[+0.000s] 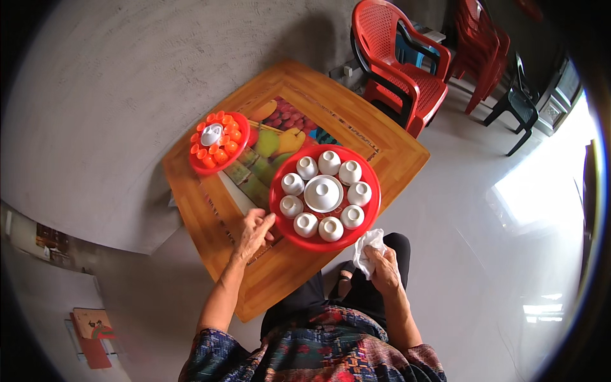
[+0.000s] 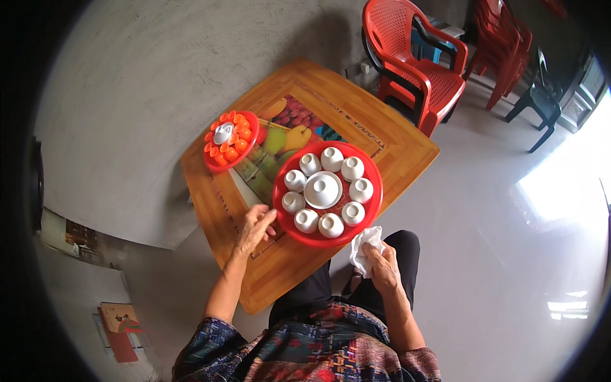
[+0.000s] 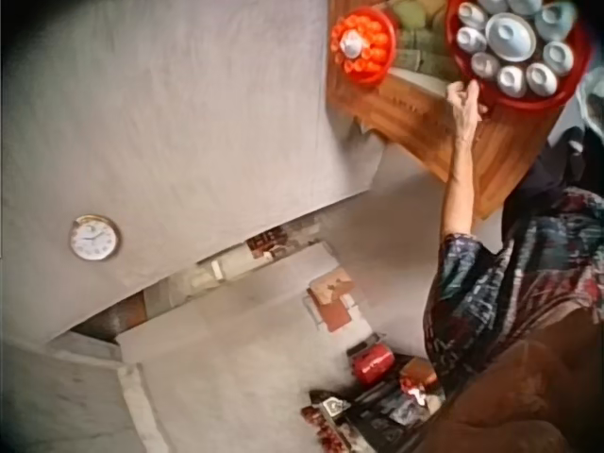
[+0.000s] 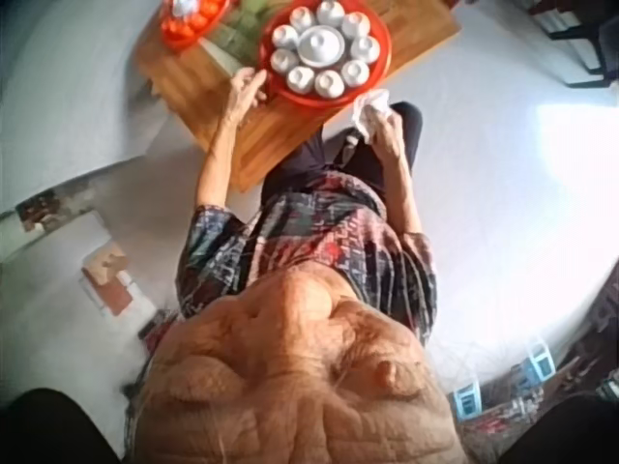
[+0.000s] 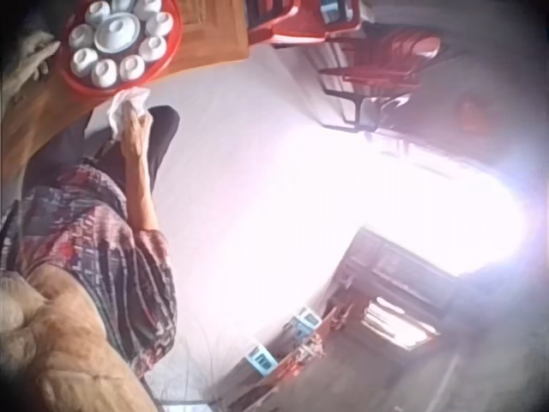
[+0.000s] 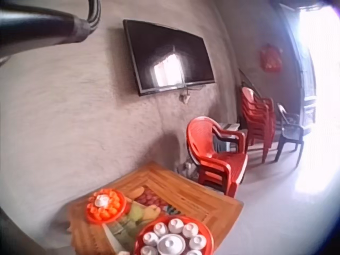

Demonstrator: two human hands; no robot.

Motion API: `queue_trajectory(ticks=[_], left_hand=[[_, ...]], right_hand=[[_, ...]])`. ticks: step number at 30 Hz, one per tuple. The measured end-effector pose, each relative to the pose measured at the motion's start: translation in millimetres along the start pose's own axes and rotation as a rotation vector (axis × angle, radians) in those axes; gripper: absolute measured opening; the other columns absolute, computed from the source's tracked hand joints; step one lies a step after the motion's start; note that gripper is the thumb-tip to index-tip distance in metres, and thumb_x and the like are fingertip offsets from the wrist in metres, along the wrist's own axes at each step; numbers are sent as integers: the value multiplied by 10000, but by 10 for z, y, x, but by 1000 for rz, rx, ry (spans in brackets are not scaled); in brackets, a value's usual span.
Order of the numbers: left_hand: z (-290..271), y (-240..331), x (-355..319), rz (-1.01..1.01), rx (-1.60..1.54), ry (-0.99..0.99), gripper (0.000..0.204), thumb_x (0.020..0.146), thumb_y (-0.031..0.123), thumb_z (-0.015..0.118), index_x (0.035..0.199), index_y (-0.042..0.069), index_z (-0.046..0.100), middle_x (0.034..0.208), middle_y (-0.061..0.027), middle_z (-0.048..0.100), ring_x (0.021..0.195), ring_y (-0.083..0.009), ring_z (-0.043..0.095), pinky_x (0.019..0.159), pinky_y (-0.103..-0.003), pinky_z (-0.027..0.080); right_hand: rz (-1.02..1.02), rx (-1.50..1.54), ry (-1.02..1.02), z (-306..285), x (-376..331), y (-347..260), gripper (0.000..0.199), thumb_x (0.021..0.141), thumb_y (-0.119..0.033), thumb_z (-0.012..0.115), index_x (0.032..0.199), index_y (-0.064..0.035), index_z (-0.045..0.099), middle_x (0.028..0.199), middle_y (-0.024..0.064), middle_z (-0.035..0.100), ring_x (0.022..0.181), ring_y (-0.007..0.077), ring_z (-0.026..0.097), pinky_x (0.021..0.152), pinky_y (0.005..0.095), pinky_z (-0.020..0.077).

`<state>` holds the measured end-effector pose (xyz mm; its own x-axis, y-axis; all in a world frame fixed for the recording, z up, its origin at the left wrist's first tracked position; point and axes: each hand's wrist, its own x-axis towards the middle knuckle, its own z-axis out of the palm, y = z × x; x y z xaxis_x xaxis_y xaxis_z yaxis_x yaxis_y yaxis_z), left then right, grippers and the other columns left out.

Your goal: The person sits on the floor and wipes small white cups with a white cloth. They pick up each cup from a red tray, wipe the exterior and interior, and place it back on the tray. The person handles the cups one at a time throughout the episode.

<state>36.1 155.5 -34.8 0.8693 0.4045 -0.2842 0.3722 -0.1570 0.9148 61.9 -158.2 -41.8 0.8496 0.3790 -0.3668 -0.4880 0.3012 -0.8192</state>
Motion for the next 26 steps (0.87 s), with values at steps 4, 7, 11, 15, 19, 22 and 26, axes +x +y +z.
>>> queue_trajectory(ticks=[4,7,11,15,19,22,26], left_hand=[[153,-44,-56,-167,-244,-227,367,853,297,629,1042,4,515,905,-102,615,579,-154,637,402,-209,454],[230,-79,-38,-130,-266,-209,369,855,266,611,1059,-3,462,950,-135,619,584,-192,647,388,-226,460],[313,-146,-7,-39,-310,-176,325,865,200,547,1076,-10,417,941,-129,579,558,-211,633,386,-251,483],[355,-321,32,21,-353,-128,248,876,121,486,1089,5,434,946,-144,597,581,-198,633,424,-258,522],[402,-316,48,17,-400,-170,294,873,118,483,1139,9,424,934,-131,592,577,-198,626,428,-262,523],[487,-279,83,-2,-440,-173,315,863,115,489,1155,15,425,919,-114,582,557,-194,610,432,-264,520],[579,-424,257,60,-441,-143,316,840,109,508,1133,15,438,895,-90,564,557,-191,594,431,-270,512]], right_hand=[[-14,-85,-21,-11,125,66,232,852,-198,544,957,6,576,748,15,580,594,85,548,457,212,457],[-39,-132,-31,32,110,64,235,847,-193,544,968,6,574,762,12,585,612,85,551,493,211,448],[-8,-47,-21,50,87,121,231,849,-177,545,984,8,573,798,15,593,650,89,558,567,219,451],[-40,-9,-25,25,176,190,234,851,-159,556,1011,12,568,843,18,599,715,91,566,626,224,459],[-39,0,-19,51,160,123,224,853,-140,550,1015,14,569,851,21,603,716,88,564,627,222,456],[-25,4,-17,24,134,198,222,852,-129,547,1020,16,568,852,24,606,716,88,568,628,221,458],[-69,45,-22,-36,190,594,233,849,-124,554,1032,18,569,861,31,613,724,93,577,639,218,463]])
